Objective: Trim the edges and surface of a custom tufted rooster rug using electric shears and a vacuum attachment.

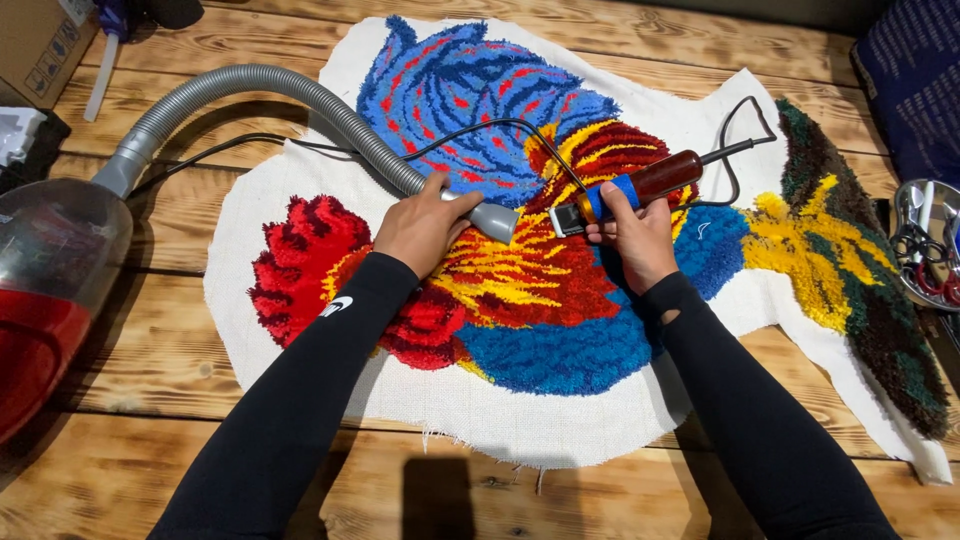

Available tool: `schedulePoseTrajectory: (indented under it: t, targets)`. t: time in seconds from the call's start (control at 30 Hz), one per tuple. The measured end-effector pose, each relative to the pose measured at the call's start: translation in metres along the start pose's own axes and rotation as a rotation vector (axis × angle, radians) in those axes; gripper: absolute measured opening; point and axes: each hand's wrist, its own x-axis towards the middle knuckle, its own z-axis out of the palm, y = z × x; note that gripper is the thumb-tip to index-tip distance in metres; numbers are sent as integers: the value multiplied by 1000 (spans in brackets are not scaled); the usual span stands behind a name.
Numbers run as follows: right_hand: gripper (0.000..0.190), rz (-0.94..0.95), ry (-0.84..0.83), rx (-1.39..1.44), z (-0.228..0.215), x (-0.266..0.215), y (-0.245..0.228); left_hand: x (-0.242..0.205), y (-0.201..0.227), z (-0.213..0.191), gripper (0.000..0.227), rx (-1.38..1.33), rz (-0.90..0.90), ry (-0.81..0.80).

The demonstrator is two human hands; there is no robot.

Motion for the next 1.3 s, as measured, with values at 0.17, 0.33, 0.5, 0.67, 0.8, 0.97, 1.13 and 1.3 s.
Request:
schedulePoseTrajectory:
  t: [0.17,0.33,0.5,0.67,0.8,0.97,1.13,1.3]
  targets:
    - [46,-22,28,-52,9,-3,-9,-7,-5,19,39,66,-36,48]
    - [41,-60,34,-63,1,4,-2,-10,-4,26,46,136,-44,77]
    - [39,-66,29,-55,11,0,-9,-10,-3,25,46,124,-61,71]
    - [39,-63,33,-60,18,2,-6,-10,-2,27,46,122,-82,66]
    - [38,-54,21,-52,25,1,-6,-10,-4,30,47,130,-73,101]
    - [38,-45,17,-42,32,0,-5,-11,-2,29,47,126,-80,96]
    - [38,-65,-11,-26,38,0,-4,-11,-1,28,49,119,-77,107]
    - [37,-55,-25,-28,40,-2,-5,-11,-1,27,50,109,-84,92]
